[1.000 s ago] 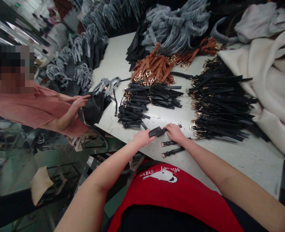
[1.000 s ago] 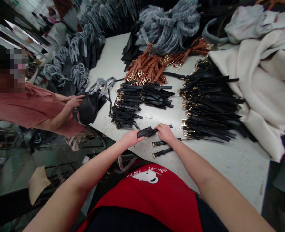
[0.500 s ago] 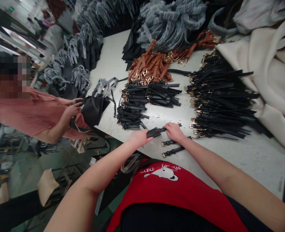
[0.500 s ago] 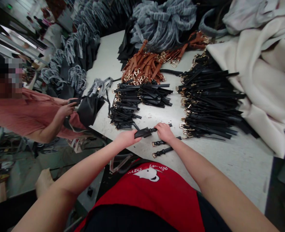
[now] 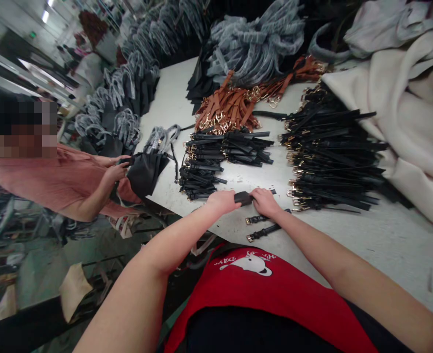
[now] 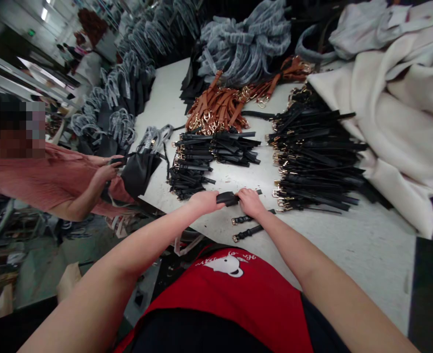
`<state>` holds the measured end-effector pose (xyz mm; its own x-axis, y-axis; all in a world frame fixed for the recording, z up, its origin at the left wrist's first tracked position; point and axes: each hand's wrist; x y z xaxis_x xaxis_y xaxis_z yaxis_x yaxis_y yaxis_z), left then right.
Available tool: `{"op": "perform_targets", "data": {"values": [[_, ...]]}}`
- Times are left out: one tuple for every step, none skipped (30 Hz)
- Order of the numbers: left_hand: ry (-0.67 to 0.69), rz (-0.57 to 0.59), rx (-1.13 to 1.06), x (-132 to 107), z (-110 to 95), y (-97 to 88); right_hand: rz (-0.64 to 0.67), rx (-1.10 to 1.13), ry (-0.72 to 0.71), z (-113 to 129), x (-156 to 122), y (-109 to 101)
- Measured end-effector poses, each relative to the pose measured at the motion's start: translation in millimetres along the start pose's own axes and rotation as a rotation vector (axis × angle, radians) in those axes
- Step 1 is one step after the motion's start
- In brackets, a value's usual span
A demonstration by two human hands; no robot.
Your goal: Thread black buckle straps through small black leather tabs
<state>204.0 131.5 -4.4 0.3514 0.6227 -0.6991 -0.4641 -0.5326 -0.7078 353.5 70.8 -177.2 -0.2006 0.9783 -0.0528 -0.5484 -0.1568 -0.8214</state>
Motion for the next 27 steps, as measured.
{"op": "perform_targets", "data": {"values": [[-0.026,-0.014,-0.015,-4.2,4.9,5.7,-0.006,0.004,-0.005,-0.4,0.0,0.2],[-0.057,-0.026,-0.032,-9.1,10.8,12.1,-0.010,0.008,-0.012,-0.6,-0.1,0.4],[-0.094,-0.028,-0.051,-14.4,17.1,18.8,-0.015,0.011,-0.018,-0.7,-0.3,0.8],[-0.121,-0.022,-0.072,-19.3,23.0,25.4,-0.020,0.011,-0.021,-0.8,-0.4,1.2],[-0.133,-0.016,-0.088,-23.4,27.6,31.6,-0.024,0.012,-0.022,-0.9,-0.6,1.7],[-0.140,-0.014,-0.104,-26.1,30.6,37.1,-0.027,0.013,-0.023,-1.2,-0.7,2.2],[-0.139,-0.017,-0.119,-27.1,31.7,41.7,-0.028,0.013,-0.023,-1.7,-0.6,2.7],[-0.134,-0.026,-0.136,-26.5,31.2,45.4,-0.027,0.010,-0.020,-2.4,-0.4,2.9],[-0.131,-0.041,-0.157,-24.5,29.8,48.2,-0.026,0.004,-0.011,-3.3,0.0,2.9],[-0.131,-0.055,-0.181,-21.5,28.0,50.4,-0.026,-0.005,0.000,-4.2,0.7,2.6],[-0.135,-0.066,-0.210,-18.5,26.7,52.3,-0.025,-0.017,0.013,-5.2,1.4,2.0],[-0.144,-0.071,-0.240,-16.2,26.3,54.3,-0.021,-0.029,0.024,-6.0,2.2,1.2],[-0.159,-0.074,-0.269,-15.2,27.3,56.8,-0.016,-0.039,0.032,-6.7,2.8,0.1],[-0.179,-0.075,-0.296,-16.1,29.5,60.2,-0.008,-0.046,0.034,-7.0,3.2,-1.0],[-0.204,-0.076,-0.319,-18.9,32.9,64.7,0.001,-0.051,0.033,-7.1,3.5,-2.1],[-0.227,-0.076,-0.336,-23.6,37.0,70.2,0.008,-0.054,0.033,-7.0,3.6,-3.4],[-0.247,-0.078,-0.346,-29.7,41.3,76.4,0.014,-0.058,0.034,-6.7,3.9,-4.8],[-0.261,-0.082,-0.350,-36.8,45.4,83.0,0.023,-0.064,0.035,-6.2,4.5,-6.4],[-0.266,-0.084,-0.349,-44.1,48.8,89.5,0.036,-0.074,0.032,-5.6,5.7,-8.5],[-0.263,-0.086,-0.346,-51.1,51.1,95.6,0.057,-0.092,0.027,-4.8,7.4,-11.0],[-0.256,-0.087,-0.344,-57.3,52.3,100.9,0.083,-0.116,0.022,-3.6,9.6,-14.0],[-0.246,-0.089,-0.343,-62.6,52.4,105.3,0.110,-0.148,0.019,-2.0,12.1,-17.2],[-0.232,-0.094,-0.345,-66.9,51.5,108.6,0.132,-0.183,0.014,0.1,14.5,-20.5],[-0.214,-0.100,-0.347,-70.2,49.9,110.8,0.150,-0.218,0.006,2.7,16.2,-23.5],[-0.195,-0.109,-0.347,-72.9,48.1,112.1,0.166,-0.248,-0.009,5.6,17.0,-25.9],[-0.175,-0.119,-0.343,-75.3,46.1,112.6,0.177,-0.274,-0.034,8.6,16.4,-27.6],[-0.154,-0.127,-0.336,-77.6,44.3,112.5,0.188,-0.293,-0.068,11.3,14.3,-28.2]]}}
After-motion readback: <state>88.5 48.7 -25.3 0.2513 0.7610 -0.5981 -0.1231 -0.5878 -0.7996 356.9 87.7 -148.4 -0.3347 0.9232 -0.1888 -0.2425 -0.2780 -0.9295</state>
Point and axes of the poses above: each hand's wrist, its own x-axis towards the middle knuckle, its own y-axis out of the palm, z = x × y, and after that the axes turned 4 degrees about z, right-handed
